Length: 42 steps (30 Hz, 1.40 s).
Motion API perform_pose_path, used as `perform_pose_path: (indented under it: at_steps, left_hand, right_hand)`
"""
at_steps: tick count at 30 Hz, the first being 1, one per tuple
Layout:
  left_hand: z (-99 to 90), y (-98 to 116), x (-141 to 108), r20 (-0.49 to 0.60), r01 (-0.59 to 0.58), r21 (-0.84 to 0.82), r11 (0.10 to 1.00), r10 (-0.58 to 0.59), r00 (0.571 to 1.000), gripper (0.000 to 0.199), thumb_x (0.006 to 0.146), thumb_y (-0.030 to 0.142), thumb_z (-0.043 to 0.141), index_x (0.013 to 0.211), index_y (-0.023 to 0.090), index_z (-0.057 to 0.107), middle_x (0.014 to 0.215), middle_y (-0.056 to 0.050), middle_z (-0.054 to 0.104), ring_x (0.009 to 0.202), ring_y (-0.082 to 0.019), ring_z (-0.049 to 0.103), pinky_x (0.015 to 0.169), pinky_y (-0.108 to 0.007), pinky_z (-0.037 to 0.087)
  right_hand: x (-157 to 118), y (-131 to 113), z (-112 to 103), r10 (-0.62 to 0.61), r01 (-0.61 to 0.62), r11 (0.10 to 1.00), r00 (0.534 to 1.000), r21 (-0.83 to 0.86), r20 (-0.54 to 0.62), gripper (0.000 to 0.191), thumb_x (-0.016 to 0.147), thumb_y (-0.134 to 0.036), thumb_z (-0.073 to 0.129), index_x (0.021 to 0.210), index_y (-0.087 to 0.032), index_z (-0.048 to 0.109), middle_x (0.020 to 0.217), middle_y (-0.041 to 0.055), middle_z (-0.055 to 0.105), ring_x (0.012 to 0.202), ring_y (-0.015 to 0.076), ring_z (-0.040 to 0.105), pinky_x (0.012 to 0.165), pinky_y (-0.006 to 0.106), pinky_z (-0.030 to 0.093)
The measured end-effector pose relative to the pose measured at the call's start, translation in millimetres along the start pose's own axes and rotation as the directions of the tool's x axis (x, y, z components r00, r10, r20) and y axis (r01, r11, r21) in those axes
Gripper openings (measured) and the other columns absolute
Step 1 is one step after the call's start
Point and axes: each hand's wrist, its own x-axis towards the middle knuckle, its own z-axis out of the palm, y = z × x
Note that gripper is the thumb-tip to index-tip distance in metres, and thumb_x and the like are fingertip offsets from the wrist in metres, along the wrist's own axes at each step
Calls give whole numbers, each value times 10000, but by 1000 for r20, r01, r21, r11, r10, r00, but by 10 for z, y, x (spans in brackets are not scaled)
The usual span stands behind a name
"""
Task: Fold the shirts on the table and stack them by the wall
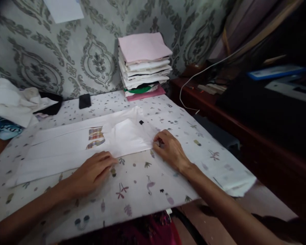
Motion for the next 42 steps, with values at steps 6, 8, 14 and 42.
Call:
perform_pose_path:
  at_steps: [6, 8, 14, 42]
  left_hand:
    - [-112, -159, -372, -66, 101, 24, 995, -99, 993, 250, 972, 185, 368, 1124, 224, 562, 1066, -76, 566, 987, -235, 504, 834, -397, 433]
    - [-157, -207, -494, -71, 120, -10, 993, -121, 990, 251, 981, 190, 358, 1130, 227, 556, 1081, -74, 562, 985, -222, 507, 839, -383, 434]
    - [-273, -266, -755, -63, 206, 58, 977, -202, 977, 265, 970, 182, 365, 1139, 219, 567, 1058, -88, 576, 952, -232, 506, 790, -385, 425]
    - [-703, -992, -1814, -410, 709, 67, 702, -629, 661, 333, 968, 358, 356, 1098, 208, 624, 1102, -103, 680, 1030, -238, 615, 878, -381, 495]
  right_hand:
    - [-16, -29, -7, -24, 26, 994, 1000, -103, 12, 113, 825, -305, 530, 804, -229, 612, 871, 58, 593, 687, 196, 580, 614, 339, 478]
    - [-3, -62, -17, -66, 66, 987, 998, -150, 5, 121, 828, -316, 522, 798, -236, 608, 898, 74, 607, 739, 226, 601, 624, 359, 488]
    - [219, -481, 127, -344, 349, 932, 936, -97, 70, 133, 860, -307, 505, 845, -254, 626, 980, 112, 639, 909, 282, 612, 733, 415, 524]
    - [472, -1305, 1170, -769, 669, 630, 609, 393, 196, 222, 952, -264, 508, 1125, -269, 647, 1321, 117, 581, 1221, 284, 542, 989, 536, 487]
